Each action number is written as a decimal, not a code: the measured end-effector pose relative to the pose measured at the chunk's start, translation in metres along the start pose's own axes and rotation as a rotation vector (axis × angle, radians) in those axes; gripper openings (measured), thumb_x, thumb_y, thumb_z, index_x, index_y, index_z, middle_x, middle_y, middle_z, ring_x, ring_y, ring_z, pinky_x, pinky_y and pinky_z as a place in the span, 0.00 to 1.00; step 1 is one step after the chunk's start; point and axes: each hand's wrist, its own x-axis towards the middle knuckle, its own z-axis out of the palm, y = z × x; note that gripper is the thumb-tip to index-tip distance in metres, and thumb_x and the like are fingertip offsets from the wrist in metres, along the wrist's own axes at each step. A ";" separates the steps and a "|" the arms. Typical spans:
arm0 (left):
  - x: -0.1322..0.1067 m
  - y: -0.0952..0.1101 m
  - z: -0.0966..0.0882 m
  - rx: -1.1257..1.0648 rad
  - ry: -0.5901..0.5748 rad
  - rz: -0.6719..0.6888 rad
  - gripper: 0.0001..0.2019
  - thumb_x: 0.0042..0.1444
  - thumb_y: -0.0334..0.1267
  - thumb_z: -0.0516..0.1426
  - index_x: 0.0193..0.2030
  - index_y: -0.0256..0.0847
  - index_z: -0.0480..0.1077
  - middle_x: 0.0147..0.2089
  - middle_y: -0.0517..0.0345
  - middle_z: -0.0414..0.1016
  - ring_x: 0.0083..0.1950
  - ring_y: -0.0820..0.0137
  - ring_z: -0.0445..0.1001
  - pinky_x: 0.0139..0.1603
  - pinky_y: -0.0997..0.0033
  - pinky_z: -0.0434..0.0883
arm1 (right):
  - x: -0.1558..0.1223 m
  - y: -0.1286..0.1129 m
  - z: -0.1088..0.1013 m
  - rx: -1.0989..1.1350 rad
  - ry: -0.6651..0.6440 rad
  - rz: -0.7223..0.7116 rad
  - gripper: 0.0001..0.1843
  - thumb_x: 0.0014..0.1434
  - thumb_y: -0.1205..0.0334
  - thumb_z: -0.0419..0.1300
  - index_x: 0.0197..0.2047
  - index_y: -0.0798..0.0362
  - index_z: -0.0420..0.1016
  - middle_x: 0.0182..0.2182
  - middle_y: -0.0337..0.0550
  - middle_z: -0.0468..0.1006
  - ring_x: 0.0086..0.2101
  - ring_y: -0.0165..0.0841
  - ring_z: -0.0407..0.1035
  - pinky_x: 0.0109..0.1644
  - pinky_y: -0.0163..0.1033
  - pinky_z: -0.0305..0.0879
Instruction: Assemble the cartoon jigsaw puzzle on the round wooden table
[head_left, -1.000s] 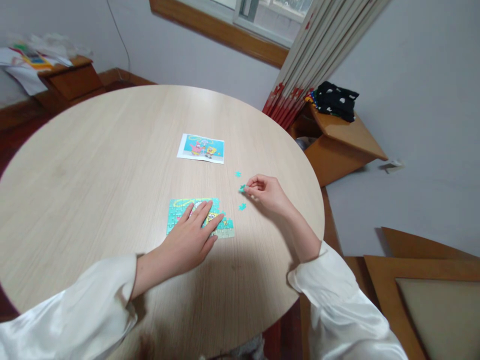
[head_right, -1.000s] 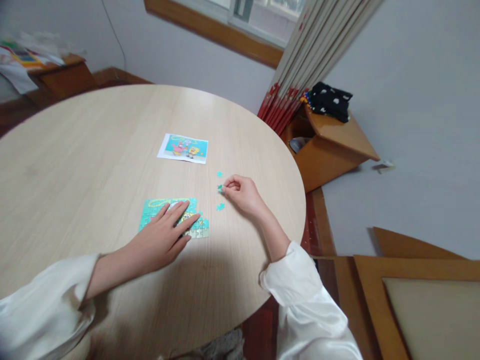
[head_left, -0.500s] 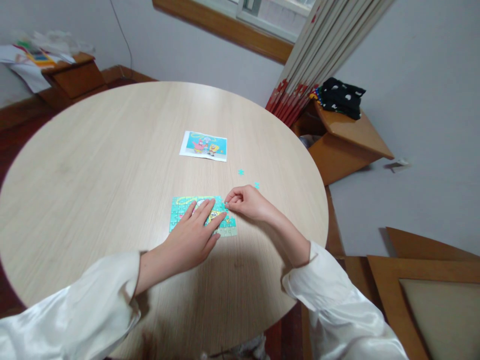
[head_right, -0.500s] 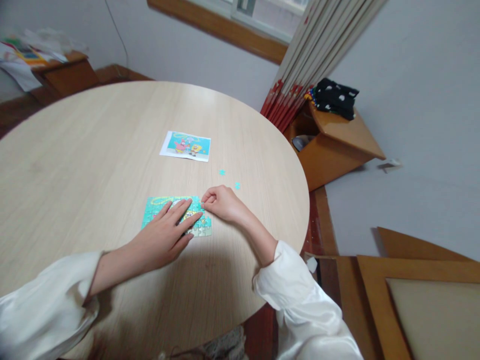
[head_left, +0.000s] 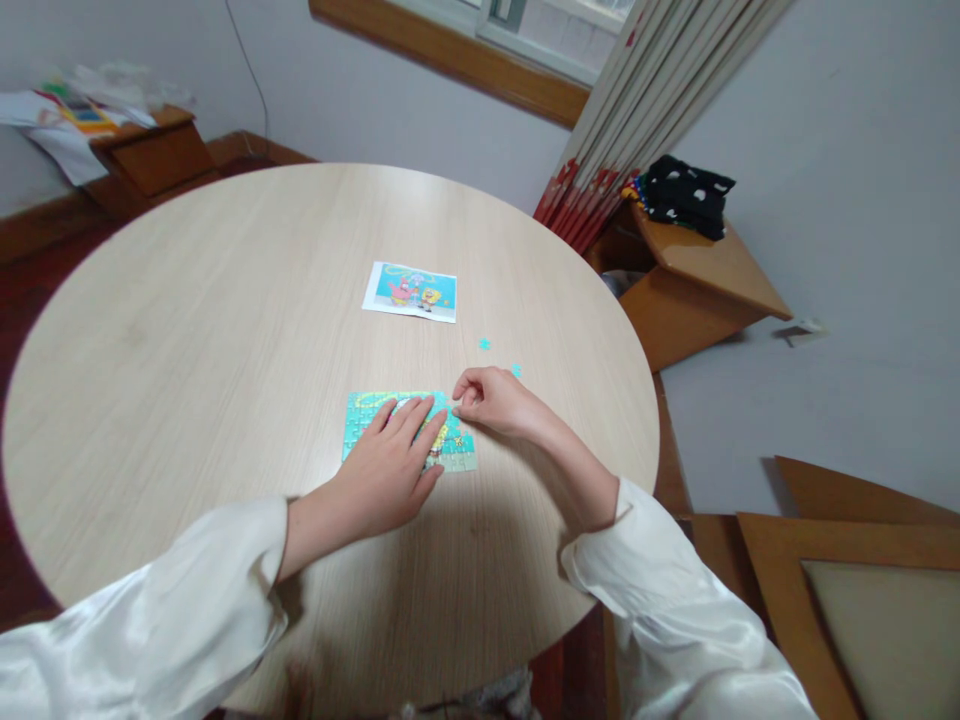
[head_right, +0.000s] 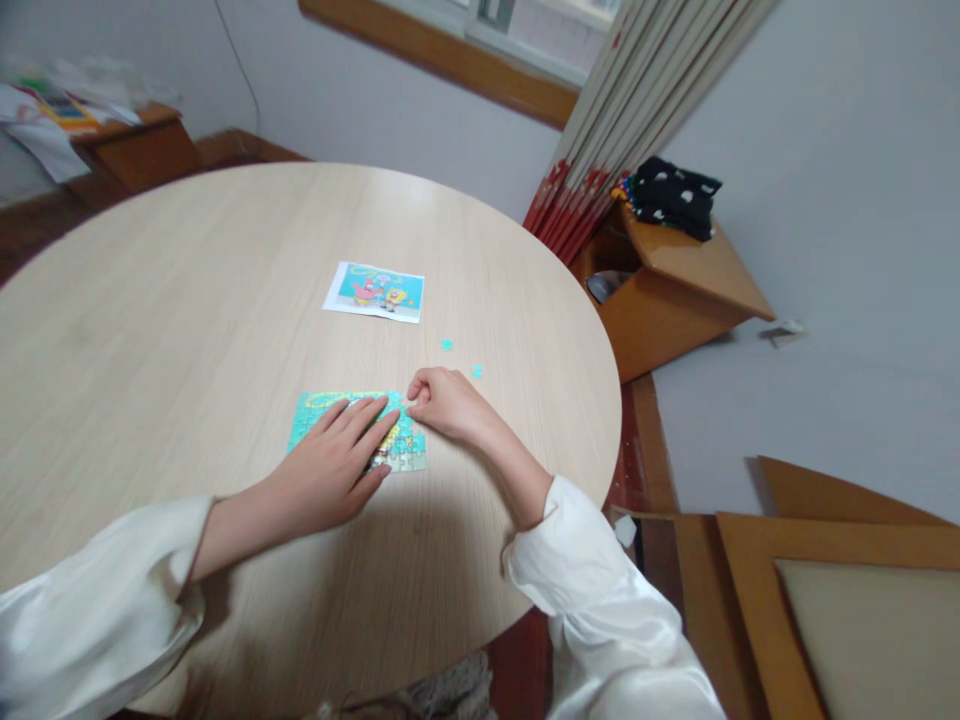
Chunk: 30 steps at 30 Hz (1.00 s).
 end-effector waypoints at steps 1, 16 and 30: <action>0.001 0.000 -0.001 0.006 -0.003 -0.001 0.26 0.64 0.40 0.46 0.66 0.28 0.59 0.69 0.32 0.59 0.70 0.48 0.57 0.67 0.43 0.54 | 0.000 0.000 0.001 0.000 0.005 -0.001 0.08 0.45 0.76 0.60 0.28 0.54 0.72 0.19 0.32 0.71 0.23 0.25 0.65 0.29 0.31 0.57; 0.010 0.004 -0.010 0.086 0.015 -0.029 0.21 0.64 0.36 0.44 0.59 0.29 0.67 0.62 0.35 0.68 0.61 0.49 0.65 0.61 0.47 0.61 | -0.018 0.049 -0.028 0.327 0.280 0.065 0.06 0.52 0.61 0.61 0.30 0.54 0.70 0.22 0.35 0.68 0.22 0.26 0.60 0.27 0.34 0.54; 0.009 0.003 -0.002 0.172 0.080 -0.003 0.23 0.65 0.36 0.46 0.63 0.28 0.65 0.61 0.33 0.69 0.61 0.48 0.67 0.61 0.46 0.62 | -0.047 0.026 0.036 -0.327 0.239 -0.434 0.17 0.64 0.73 0.52 0.49 0.54 0.77 0.44 0.52 0.77 0.45 0.39 0.69 0.49 0.46 0.65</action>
